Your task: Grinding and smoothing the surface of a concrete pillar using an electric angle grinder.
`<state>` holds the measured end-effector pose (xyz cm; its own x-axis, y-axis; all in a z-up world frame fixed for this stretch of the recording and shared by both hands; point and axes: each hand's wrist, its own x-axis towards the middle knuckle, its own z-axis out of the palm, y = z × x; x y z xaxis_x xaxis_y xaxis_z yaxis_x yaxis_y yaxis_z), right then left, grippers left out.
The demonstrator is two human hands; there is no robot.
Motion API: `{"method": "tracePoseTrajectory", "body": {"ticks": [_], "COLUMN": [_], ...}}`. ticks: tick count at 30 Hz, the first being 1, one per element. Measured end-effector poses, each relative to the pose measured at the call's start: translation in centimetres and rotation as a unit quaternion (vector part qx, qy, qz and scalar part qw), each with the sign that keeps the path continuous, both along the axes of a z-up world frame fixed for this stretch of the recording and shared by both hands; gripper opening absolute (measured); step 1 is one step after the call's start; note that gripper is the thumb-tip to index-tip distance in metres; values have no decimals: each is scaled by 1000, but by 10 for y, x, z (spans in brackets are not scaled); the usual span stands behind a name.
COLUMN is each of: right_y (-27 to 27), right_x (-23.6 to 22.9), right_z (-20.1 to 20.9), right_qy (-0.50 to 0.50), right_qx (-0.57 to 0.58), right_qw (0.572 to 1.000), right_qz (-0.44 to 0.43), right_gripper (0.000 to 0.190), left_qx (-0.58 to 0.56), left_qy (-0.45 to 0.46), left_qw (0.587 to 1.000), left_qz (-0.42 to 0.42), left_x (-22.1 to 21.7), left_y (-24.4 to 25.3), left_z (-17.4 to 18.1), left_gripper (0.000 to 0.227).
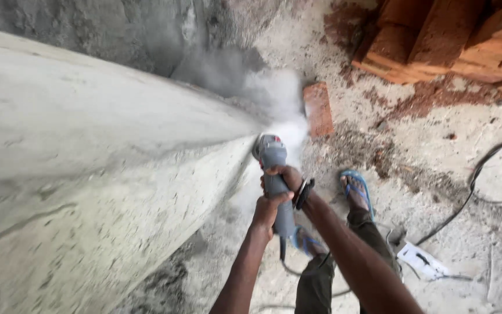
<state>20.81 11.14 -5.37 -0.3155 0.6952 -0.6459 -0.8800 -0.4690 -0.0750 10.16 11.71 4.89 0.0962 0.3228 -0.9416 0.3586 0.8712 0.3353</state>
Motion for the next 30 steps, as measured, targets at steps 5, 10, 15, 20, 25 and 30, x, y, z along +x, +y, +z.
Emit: {"method": "tracePoseTrajectory", "body": {"ticks": [5,10,15,20,25,30], "right_y": [-18,-64,-59,-54,-48,-44], "right_x": [-7,-47,-69,-82,-84,-80], "right_z": [16,52,100,90,72,89], "right_qy": [-7,30,51,40,16,-11], "right_qx": [5,22,25,7,1,6], "right_qw": [999,999,998,999,999,998], "right_qz": [34,34,23,34,37,61], "right_gripper": [39,41,44,46,46,42], "left_qx": [-1,25,23,45,44,28], "left_qy": [-16,-17,-5,-19,-35,-36], "left_qw": [999,998,997,997,997,997], "left_qz": [38,57,74,67,61,66], "left_x": [-2,-37,-62,-76,-80,-80], "left_y": [-21,-64,-67,-59,-52,-55], "left_z": [31,82,107,105,99,105], "left_gripper": [50,49,48,46,47,48]}}
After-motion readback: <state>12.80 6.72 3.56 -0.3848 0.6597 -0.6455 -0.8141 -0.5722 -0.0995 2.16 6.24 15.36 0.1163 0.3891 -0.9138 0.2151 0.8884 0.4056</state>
